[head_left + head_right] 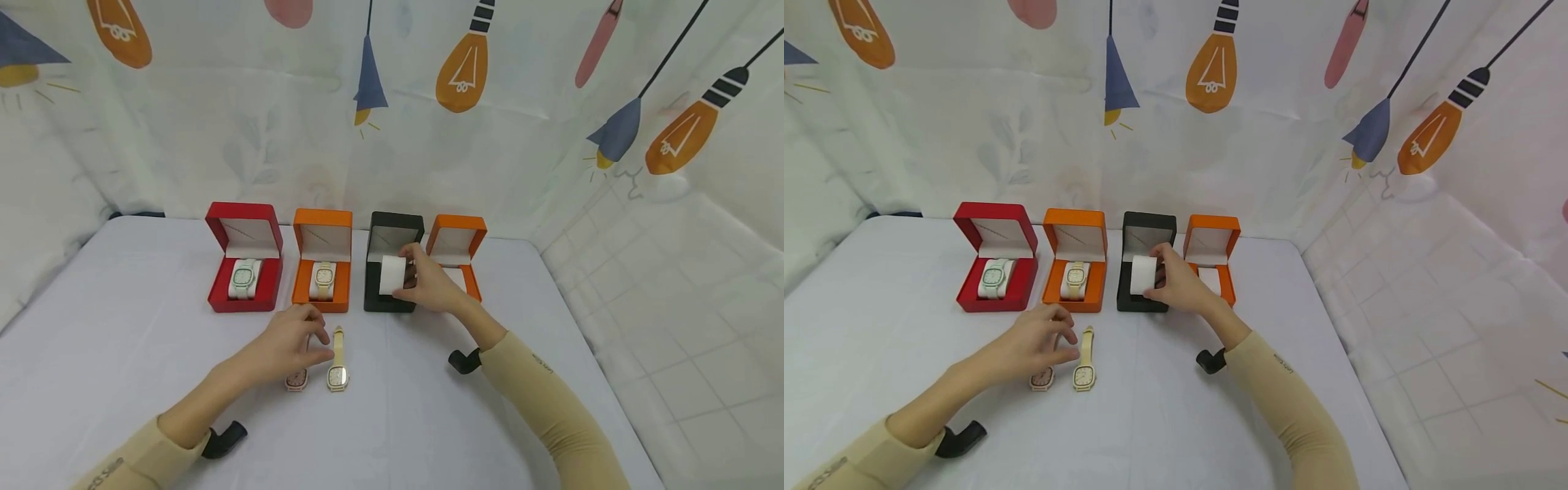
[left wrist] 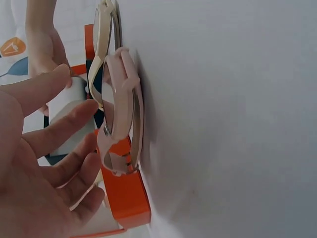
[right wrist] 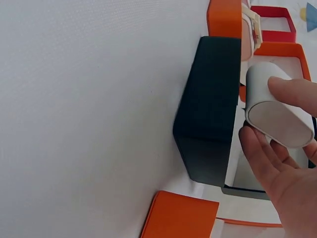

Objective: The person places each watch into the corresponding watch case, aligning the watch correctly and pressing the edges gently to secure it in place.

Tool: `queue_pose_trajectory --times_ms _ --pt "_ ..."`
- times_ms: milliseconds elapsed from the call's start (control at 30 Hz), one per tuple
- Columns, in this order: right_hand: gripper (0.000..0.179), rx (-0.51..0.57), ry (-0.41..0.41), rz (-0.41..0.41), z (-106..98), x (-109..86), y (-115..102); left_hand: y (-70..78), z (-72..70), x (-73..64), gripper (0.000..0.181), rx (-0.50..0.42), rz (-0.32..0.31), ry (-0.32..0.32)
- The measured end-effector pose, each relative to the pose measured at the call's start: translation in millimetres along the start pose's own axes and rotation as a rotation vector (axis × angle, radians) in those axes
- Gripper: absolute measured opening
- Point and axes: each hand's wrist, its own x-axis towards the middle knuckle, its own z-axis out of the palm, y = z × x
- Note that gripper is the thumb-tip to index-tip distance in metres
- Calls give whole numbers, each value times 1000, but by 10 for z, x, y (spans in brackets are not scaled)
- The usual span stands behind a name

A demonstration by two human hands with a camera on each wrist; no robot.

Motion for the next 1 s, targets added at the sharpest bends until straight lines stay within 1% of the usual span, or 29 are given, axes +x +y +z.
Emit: queue_pose_trajectory --times_ms 167,400,667,767,1000 --pt "73 40 7 8 -8 -17 -14 62 35 19 15 22 -27 -1" --pt "72 88 -1 -17 -8 -40 -23 142 79 71 22 39 -86 11" --pt "72 95 -10 -12 -7 -85 -58 203 191 147 29 80 -128 -7" --pt "73 104 -11 -14 3 -100 -71 237 224 170 26 82 -137 -11" --pt "73 98 -2 -35 29 -132 -87 284 245 186 21 42 -119 -37"
